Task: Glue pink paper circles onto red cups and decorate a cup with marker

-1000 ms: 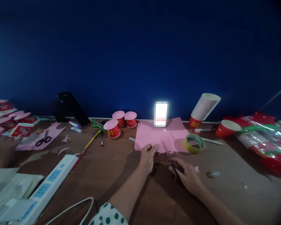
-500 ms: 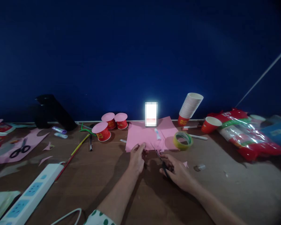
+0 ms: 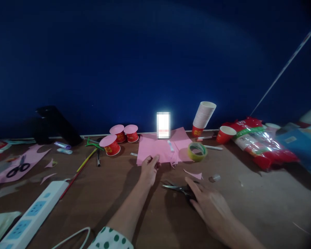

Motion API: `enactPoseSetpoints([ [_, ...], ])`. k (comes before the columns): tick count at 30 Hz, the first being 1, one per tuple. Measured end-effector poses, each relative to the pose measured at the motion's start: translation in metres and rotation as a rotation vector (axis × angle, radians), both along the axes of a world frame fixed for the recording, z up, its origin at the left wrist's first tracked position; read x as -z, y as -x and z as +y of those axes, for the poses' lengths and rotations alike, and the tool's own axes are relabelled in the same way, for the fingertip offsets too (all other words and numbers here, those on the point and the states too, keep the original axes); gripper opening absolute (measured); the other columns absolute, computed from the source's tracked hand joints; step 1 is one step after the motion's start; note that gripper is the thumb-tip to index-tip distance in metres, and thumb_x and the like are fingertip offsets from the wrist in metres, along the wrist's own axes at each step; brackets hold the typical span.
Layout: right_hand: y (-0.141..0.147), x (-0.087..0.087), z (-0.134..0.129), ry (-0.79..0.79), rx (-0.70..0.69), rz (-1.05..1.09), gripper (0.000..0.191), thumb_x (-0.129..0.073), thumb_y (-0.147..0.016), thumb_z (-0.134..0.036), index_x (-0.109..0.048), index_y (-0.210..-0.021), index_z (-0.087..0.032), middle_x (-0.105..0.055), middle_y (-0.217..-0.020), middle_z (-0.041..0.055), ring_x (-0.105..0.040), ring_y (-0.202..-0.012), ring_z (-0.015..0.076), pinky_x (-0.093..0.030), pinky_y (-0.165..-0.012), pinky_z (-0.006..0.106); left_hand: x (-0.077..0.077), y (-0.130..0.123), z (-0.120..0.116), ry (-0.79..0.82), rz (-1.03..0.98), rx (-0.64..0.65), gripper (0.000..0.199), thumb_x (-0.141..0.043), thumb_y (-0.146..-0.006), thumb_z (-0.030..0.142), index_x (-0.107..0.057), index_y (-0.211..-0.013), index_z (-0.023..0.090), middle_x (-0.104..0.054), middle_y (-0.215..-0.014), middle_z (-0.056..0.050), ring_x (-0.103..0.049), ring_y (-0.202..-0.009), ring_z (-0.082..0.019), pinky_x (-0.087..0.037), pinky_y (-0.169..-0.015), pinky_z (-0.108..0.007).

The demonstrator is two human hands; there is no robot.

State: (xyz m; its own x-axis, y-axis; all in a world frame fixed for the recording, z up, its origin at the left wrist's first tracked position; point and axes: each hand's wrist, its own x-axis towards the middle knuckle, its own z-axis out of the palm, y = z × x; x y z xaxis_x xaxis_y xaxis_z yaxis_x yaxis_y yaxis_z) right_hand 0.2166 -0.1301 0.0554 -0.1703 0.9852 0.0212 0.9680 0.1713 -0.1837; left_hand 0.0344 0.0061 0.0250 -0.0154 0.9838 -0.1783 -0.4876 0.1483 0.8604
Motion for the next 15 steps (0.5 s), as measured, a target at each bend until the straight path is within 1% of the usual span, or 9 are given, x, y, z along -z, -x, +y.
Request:
enactPoseSetpoints([
  [2, 0.002, -0.002, -0.003, -0.011, 0.025, -0.027, 0.045, -0.059, -0.077, -0.010, -0.058, -0.122, -0.017, -0.072, -0.103, 0.0117, -0.069, -0.087, 0.0260, -0.055, -0.074, 0.035, 0.000, 0.002, 0.002, -0.047, 0.098, 0.019, 0.038, -0.079, -0.054, 0.040, -0.051, -0.063, 0.016, -0.051, -0.055, 0.006, -0.048, -0.050, -0.006, -0.041, -0.051, -0.019],
  [4, 0.003, -0.004, -0.006, -0.012, 0.022, -0.029, 0.039, -0.059, -0.079, -0.010, -0.062, -0.117, -0.016, -0.072, -0.102, 0.0115, -0.069, -0.086, 0.0251, -0.055, -0.074, 0.034, 0.000, 0.005, 0.003, -0.095, 0.222, 0.029, 0.033, -0.077, -0.057, 0.039, -0.053, -0.062, 0.016, -0.050, -0.053, 0.006, -0.047, -0.048, -0.007, -0.037, -0.048, -0.019],
  [6, 0.002, -0.006, -0.009, 0.003, -0.023, -0.019, 0.037, -0.059, -0.079, -0.010, -0.064, -0.114, -0.017, -0.071, -0.103, 0.0109, -0.067, -0.089, 0.0249, -0.054, -0.077, 0.034, 0.000, 0.010, 0.005, -0.145, 0.360, 0.008, 0.028, -0.076, -0.058, 0.034, -0.053, -0.058, 0.017, -0.047, -0.049, 0.007, -0.044, -0.046, -0.008, -0.033, -0.046, -0.019],
  [8, 0.001, -0.009, -0.011, 0.032, -0.079, -0.005, 0.032, -0.062, -0.077, -0.011, -0.068, -0.107, -0.019, -0.070, -0.103, 0.0101, -0.065, -0.093, 0.0265, -0.052, -0.080, 0.036, 0.000, 0.016, 0.008, -0.194, 0.490, -0.048, 0.023, -0.075, -0.057, 0.028, -0.055, -0.058, 0.017, -0.046, -0.048, 0.007, -0.042, -0.046, -0.008, -0.030, -0.047, -0.019],
  [10, -0.001, -0.014, -0.013, 0.078, -0.107, 0.022, 0.029, -0.065, -0.074, -0.012, -0.069, -0.102, -0.020, -0.068, -0.101, 0.0096, -0.062, -0.094, 0.0277, -0.051, -0.079, 0.037, 0.000, 0.021, 0.010, -0.235, 0.599, -0.122, 0.019, -0.074, -0.056, 0.025, -0.061, -0.068, 0.017, -0.048, -0.052, 0.007, -0.043, -0.050, -0.009, -0.032, -0.051, -0.020],
  [12, -0.003, -0.018, -0.014, 0.124, -0.136, 0.086, 0.032, -0.065, -0.074, -0.012, -0.068, -0.104, -0.022, -0.066, -0.102, 0.0083, -0.062, -0.092, 0.0260, -0.050, -0.079, 0.035, 0.000, 0.025, 0.011, -0.260, 0.691, -0.181, 0.026, -0.071, -0.058, 0.024, -0.064, -0.082, 0.018, -0.049, -0.053, 0.007, -0.044, -0.053, -0.012, -0.035, -0.055, -0.022],
  [15, -0.009, -0.021, -0.011, 0.153, -0.189, 0.202, 0.034, -0.063, -0.076, -0.015, -0.066, -0.108, -0.026, -0.066, -0.104, 0.0054, -0.062, -0.090, 0.0221, -0.049, -0.080, 0.031, 0.001, 0.028, 0.010, -0.287, 0.797, -0.219, 0.036, -0.067, -0.062, 0.024, -0.063, -0.097, 0.017, -0.050, -0.054, 0.006, -0.048, -0.055, -0.015, -0.039, -0.061, -0.026],
])
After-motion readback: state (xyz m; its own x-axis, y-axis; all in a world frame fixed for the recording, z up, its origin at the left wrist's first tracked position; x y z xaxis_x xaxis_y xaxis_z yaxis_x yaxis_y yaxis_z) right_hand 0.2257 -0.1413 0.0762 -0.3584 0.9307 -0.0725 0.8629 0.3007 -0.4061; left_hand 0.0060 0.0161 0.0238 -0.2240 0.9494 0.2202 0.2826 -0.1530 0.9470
